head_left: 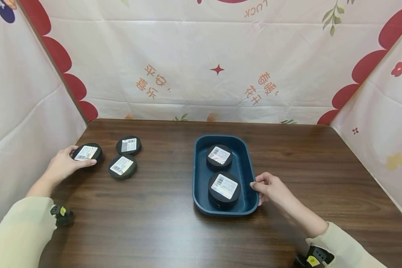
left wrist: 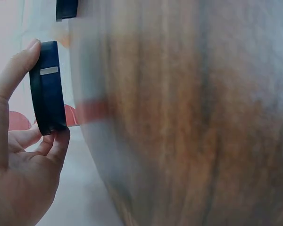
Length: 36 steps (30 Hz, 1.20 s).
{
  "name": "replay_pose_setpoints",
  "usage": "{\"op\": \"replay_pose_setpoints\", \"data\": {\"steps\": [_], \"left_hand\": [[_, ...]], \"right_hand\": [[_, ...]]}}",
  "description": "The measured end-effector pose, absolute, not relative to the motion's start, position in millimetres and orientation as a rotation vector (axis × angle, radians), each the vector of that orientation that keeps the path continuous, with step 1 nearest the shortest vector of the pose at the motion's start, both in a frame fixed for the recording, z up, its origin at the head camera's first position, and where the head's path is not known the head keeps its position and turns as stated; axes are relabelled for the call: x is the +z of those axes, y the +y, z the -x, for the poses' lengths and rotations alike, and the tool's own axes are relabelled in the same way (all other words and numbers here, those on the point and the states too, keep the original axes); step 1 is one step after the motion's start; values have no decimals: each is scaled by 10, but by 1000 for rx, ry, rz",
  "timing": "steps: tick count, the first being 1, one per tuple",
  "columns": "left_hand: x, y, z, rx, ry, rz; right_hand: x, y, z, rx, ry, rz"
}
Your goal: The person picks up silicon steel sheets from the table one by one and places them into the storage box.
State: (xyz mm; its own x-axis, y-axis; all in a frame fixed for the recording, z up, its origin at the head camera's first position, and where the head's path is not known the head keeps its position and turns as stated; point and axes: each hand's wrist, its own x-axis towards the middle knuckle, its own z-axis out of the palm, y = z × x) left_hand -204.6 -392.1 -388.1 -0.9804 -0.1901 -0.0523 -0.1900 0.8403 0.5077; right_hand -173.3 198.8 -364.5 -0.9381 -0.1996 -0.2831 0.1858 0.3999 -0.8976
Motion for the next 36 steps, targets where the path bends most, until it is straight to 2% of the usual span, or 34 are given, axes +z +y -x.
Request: {"op": "replay_pose_setpoints", "data": {"steps": [36], "left_hand": [[-3636,-3253,2128,-920,-2960,-111]], "right_hand": [[-3627,1987,1730,-1533,2322,15]]}}
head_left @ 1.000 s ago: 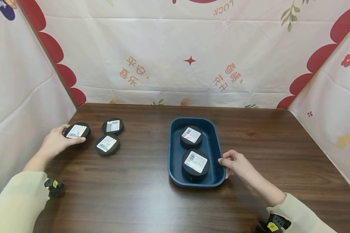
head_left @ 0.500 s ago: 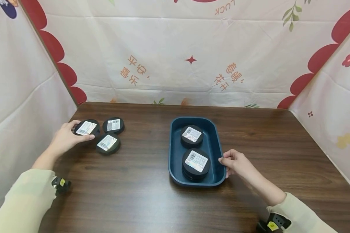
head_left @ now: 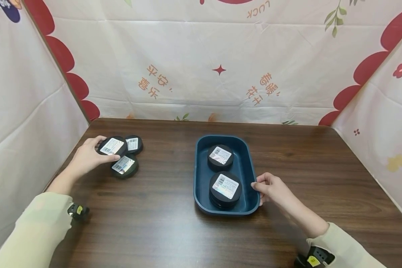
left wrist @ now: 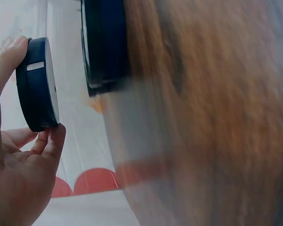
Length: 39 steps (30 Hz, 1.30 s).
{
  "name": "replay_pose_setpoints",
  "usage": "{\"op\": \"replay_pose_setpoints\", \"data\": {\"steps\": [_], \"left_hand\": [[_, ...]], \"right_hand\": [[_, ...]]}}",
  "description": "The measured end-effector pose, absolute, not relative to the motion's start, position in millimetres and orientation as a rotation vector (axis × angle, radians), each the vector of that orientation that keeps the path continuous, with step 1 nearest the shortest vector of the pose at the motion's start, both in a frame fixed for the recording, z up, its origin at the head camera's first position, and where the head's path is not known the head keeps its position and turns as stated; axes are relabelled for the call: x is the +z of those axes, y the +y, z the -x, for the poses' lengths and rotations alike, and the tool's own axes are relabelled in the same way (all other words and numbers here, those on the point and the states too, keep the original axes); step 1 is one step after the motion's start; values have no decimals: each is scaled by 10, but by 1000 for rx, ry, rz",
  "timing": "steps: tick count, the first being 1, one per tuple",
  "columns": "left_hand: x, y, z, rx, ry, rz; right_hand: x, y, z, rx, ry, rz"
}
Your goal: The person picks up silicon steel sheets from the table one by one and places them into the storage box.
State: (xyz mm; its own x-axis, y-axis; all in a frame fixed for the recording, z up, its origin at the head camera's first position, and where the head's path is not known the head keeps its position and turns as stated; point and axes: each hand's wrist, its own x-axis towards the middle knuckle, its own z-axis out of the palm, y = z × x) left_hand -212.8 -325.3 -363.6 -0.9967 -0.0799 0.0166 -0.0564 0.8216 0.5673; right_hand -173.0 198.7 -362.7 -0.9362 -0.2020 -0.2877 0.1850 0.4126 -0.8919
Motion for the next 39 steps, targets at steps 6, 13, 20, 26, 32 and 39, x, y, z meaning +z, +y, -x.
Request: {"op": "replay_pose_setpoints", "data": {"steps": [6,13,20,26,32,39], "left_hand": [[-3574,-3134,2147,-901,-2980,-57],[-3505,-2950,2136,-891,-2966,63],[-3446,-2805,2144,-900,-3009,112],[-3456,-2703,2163,-915,-3007,164],[-3438,-2560,2196,-941,-2985,217],[-3411,-2363,2219,-997,-2966,306]], "right_hand": [[-3623,1991,1728,-1539,2320,13],[-3614,1983,1727,-1541,2313,2],[-3606,1980,1726,-1545,2301,-9],[-3607,1982,1721,-1549,2306,1],[-3605,1982,1714,-1553,2308,33],[-3616,1991,1730,-1547,2312,27]]}}
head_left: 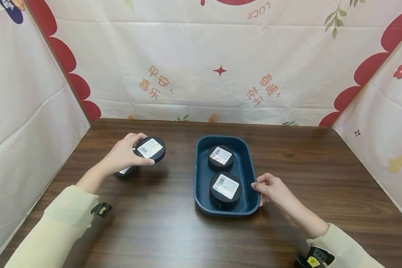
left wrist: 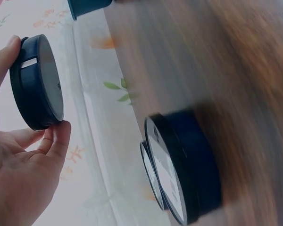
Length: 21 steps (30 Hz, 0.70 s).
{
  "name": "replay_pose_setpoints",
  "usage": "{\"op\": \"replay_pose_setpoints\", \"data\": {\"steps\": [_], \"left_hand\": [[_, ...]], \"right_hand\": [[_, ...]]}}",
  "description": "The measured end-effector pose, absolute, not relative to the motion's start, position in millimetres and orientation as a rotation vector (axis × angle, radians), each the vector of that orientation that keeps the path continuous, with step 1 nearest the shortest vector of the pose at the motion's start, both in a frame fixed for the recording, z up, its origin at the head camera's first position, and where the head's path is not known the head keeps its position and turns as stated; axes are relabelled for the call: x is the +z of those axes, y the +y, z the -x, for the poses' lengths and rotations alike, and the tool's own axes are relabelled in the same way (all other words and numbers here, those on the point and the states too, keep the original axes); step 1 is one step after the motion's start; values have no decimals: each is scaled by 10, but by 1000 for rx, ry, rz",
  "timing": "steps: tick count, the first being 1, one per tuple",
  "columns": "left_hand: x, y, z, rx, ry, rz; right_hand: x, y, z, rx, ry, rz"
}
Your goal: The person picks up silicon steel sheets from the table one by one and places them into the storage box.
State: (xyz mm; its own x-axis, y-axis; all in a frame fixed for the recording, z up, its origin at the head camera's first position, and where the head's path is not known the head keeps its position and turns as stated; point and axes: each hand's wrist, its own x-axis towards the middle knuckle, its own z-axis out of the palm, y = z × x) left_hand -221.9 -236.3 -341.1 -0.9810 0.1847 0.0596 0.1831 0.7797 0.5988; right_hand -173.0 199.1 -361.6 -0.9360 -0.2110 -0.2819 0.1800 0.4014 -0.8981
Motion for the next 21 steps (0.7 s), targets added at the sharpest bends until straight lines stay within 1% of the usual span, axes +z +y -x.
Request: {"op": "replay_pose_setpoints", "data": {"steps": [21], "left_hand": [[-3387,-1776,2330,1042,2868,-496]], "right_hand": [[-3619,1994,1743,-1553,2300,35]]}}
